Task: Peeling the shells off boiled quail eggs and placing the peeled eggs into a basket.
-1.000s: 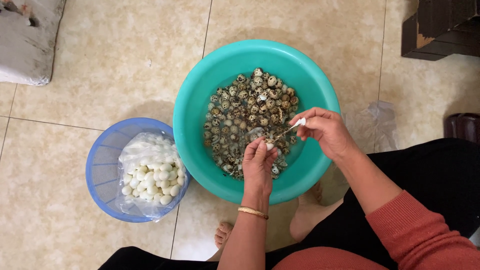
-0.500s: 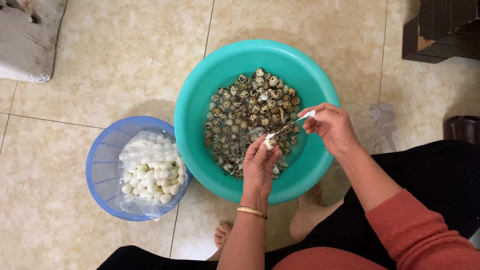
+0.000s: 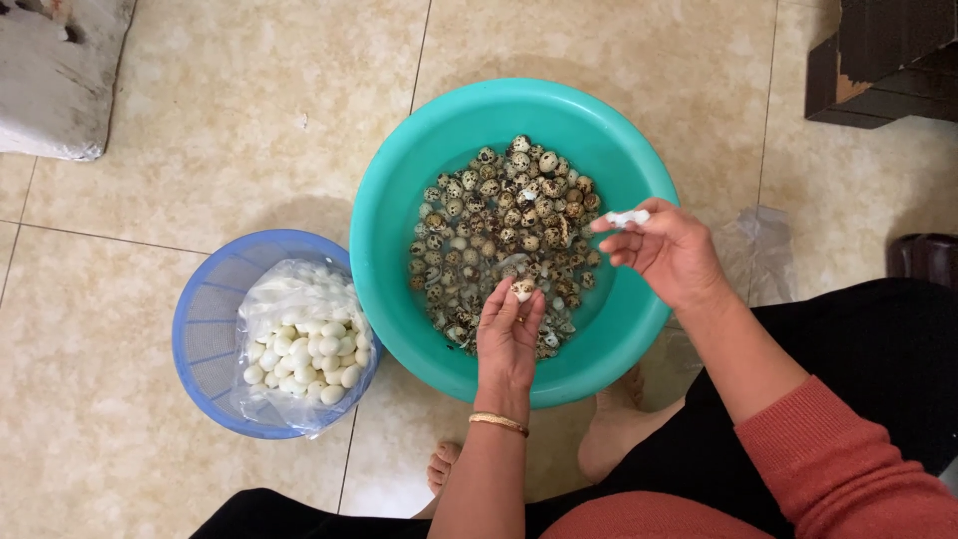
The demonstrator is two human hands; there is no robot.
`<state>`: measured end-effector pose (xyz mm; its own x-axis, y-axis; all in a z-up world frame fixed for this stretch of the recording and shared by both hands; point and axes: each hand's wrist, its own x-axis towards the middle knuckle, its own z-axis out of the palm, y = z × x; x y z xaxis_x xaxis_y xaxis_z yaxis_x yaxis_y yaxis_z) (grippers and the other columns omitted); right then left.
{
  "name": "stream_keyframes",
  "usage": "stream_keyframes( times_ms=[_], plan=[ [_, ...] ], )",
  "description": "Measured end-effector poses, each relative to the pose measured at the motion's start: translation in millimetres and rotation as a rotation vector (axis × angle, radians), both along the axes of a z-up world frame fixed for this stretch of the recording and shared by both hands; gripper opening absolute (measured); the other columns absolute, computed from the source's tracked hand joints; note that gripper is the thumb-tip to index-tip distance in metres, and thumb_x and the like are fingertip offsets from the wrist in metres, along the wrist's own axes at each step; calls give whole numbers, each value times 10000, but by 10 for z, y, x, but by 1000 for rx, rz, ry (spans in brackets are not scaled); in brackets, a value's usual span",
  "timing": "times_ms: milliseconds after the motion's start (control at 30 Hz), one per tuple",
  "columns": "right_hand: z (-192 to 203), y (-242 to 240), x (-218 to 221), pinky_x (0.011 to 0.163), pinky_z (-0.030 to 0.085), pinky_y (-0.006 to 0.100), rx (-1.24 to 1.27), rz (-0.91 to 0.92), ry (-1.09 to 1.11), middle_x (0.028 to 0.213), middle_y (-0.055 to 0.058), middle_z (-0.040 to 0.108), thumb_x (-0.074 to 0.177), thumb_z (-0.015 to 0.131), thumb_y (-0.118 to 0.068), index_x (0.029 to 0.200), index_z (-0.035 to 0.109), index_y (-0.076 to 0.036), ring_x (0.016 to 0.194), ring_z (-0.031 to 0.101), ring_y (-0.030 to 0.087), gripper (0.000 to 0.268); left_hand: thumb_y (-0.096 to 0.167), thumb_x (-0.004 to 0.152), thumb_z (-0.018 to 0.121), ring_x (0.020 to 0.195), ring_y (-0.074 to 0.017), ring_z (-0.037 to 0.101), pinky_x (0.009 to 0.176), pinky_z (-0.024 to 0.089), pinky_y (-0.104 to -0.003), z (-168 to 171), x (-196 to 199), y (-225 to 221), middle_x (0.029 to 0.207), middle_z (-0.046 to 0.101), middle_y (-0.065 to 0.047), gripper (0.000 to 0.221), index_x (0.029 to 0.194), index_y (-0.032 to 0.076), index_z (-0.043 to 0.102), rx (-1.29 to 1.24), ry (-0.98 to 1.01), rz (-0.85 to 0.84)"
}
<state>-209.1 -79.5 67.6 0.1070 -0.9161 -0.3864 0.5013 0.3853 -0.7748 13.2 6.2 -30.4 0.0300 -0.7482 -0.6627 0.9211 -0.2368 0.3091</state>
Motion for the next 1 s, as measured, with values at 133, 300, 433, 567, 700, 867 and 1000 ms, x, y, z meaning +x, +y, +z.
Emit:
stream_keyframes(
  times_ms=[133, 300, 433, 567, 700, 867, 1000],
  plan=[
    [18, 57, 324, 691, 656, 405, -77, 328, 621, 977, 266, 738, 941, 635, -61, 901, 664, 10, 847, 781, 340, 86, 59, 1011, 630, 1107, -380, 697, 1017, 636, -460, 235, -20, -35, 1154, 654, -272, 363, 1348, -72, 596, -53, -122, -95],
    [-24, 239, 626, 793, 607, 341, -407, 590, 1240, 1108, -37, 741, 906, 728, -201, 968, 751, -192, 936, 747, 157, 67, 89, 1048, 596, 1146, -375, 674, 1026, 625, -477, 338, -56, -63, 1179, 619, -261, 315, 1321, -68, 615, -146, -445, -272],
    [25, 215, 645, 726, 601, 302, -438, 545, 1208, 1018, -44, 744, 929, 720, -192, 975, 761, -169, 843, 736, 139, 66, 103, 1053, 597, 1154, -320, 667, 1025, 621, -446, 336, -94, -48, 1202, 632, -244, 299, 1315, -34, 644, -173, -583, -346],
    [119, 240, 702, 686, 596, 312, -481, 548, 1236, 907, -21, 736, 909, 711, -137, 929, 753, -157, 782, 723, 168, 51, 91, 1066, 575, 1064, -214, 664, 925, 625, -423, 353, -90, -22, 1183, 653, -178, 259, 1302, 21, 659, -220, -762, -433],
    [89, 231, 686, 659, 580, 330, -487, 498, 1202, 804, -5, 709, 899, 687, -103, 874, 735, -155, 715, 701, 189, 74, 91, 1051, 600, 1072, -212, 639, 924, 605, -428, 410, -105, -25, 1254, 644, -179, 313, 1359, 40, 617, -228, -836, -450],
    [130, 242, 681, 644, 577, 329, -474, 486, 1163, 784, 18, 724, 876, 718, -112, 885, 754, -144, 702, 702, 183, 48, 46, 1039, 582, 1130, -303, 642, 927, 596, -501, 659, -97, -72, 1258, 616, -194, 422, 1451, 58, 489, -262, -887, -440],
    [174, 244, 691, 594, 564, 328, -542, 467, 1209, 713, 26, 688, 864, 710, -84, 826, 721, -125, 645, 682, 206, 57, -3, 1024, 566, 1155, -347, 646, 935, 602, -541, 773, -107, -85, 1255, 604, -188, 512, 1502, 66, 396, -294, -978, -475]
  ],
)
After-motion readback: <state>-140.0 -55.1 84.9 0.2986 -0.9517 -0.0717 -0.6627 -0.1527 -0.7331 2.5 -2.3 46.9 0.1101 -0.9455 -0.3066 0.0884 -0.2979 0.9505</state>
